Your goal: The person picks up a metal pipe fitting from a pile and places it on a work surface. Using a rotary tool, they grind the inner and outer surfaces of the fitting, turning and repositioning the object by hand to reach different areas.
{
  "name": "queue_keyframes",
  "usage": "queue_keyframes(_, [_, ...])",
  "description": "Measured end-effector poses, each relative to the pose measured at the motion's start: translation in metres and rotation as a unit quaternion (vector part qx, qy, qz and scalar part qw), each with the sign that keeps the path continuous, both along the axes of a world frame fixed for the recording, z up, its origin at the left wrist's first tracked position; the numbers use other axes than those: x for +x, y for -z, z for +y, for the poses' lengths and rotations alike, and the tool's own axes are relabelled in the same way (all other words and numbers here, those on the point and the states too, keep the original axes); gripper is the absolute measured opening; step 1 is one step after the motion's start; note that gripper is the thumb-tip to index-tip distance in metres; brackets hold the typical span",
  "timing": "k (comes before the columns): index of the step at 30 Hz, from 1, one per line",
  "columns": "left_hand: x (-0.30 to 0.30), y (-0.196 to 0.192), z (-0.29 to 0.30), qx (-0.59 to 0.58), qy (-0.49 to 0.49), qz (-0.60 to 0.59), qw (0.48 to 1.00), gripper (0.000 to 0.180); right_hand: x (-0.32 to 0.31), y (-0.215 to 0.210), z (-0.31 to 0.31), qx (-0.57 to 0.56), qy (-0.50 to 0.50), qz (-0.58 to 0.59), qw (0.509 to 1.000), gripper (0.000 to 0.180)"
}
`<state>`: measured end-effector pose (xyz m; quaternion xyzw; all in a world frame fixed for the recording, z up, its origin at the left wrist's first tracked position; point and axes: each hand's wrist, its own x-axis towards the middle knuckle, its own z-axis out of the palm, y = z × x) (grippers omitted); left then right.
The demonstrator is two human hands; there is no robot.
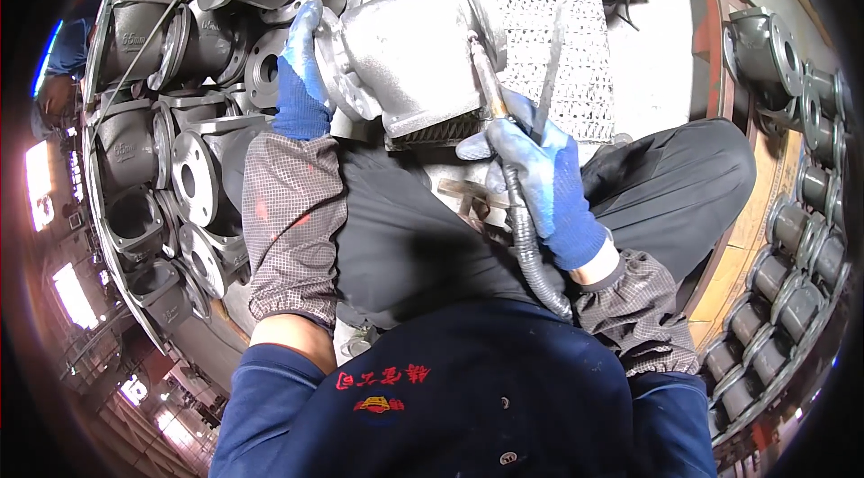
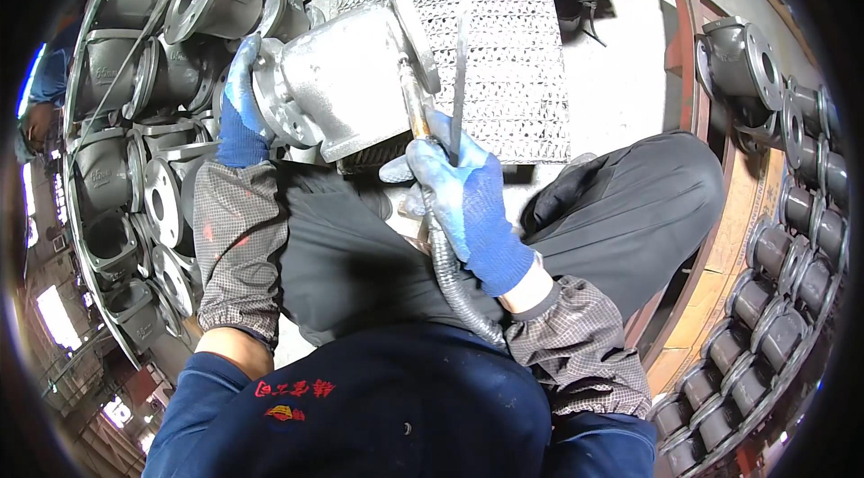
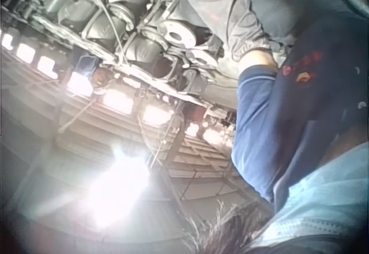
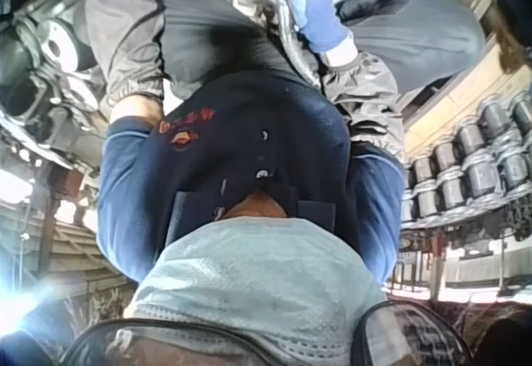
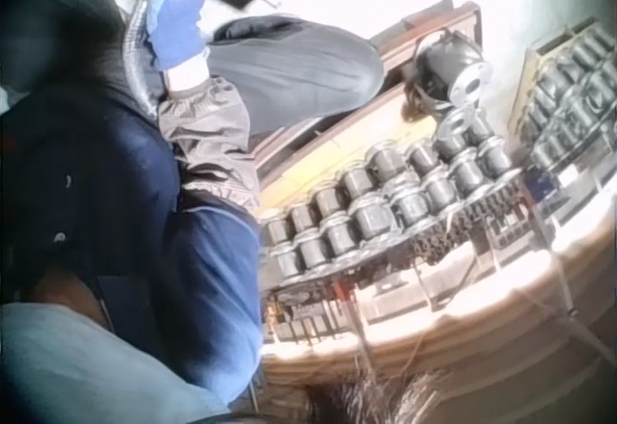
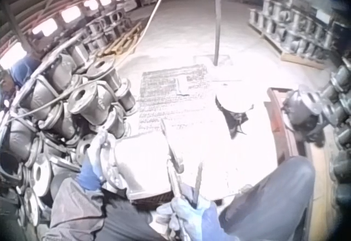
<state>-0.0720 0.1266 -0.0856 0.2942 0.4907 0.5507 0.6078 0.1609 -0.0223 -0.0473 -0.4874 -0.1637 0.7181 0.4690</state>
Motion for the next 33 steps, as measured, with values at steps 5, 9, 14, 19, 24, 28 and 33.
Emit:
queue_keyframes(5, [-0.017, 0.005, 0.007, -0.001, 0.096, -0.009, 0.995, 0.024, -0.016, 0.007, -0.007, 0.010, 0.015, 0.001, 1.000, 0.052])
queue_keyframes(9, [-0.007, 0.007, 0.003, 0.027, 0.013, 0.065, 0.997, 0.024, -0.014, 0.013, -0.007, 0.020, 0.015, -0.018, 1.000, 0.051])
queue_keyframes(14, [0.011, -0.016, -0.008, -0.002, 0.010, 0.075, 0.997, 0.027, -0.014, 0.008, -0.006, 0.027, 0.027, -0.012, 0.999, 0.051])
queue_keyframes(19, [0.017, -0.022, -0.009, -0.032, 0.009, 0.061, 0.998, 0.037, -0.011, 0.012, -0.009, 0.015, 0.036, 0.003, 0.999, 0.053])
queue_keyframes(24, [0.017, -0.022, -0.015, 0.054, 0.025, 0.117, 0.991, 0.047, 0.001, -0.006, -0.010, -0.009, 0.010, -0.012, 1.000, 0.050])
queue_keyframes(28, [0.006, -0.018, -0.014, 0.484, 0.097, 0.570, 0.656, 0.044, 0.033, -0.016, -0.018, -0.013, 0.010, -0.041, 0.999, 0.050])
queue_keyframes(33, [0.015, -0.027, -0.017, 0.454, 0.133, 0.560, 0.680, 0.046, 0.057, -0.029, -0.016, -0.013, -0.045, -0.091, 0.995, 0.022])
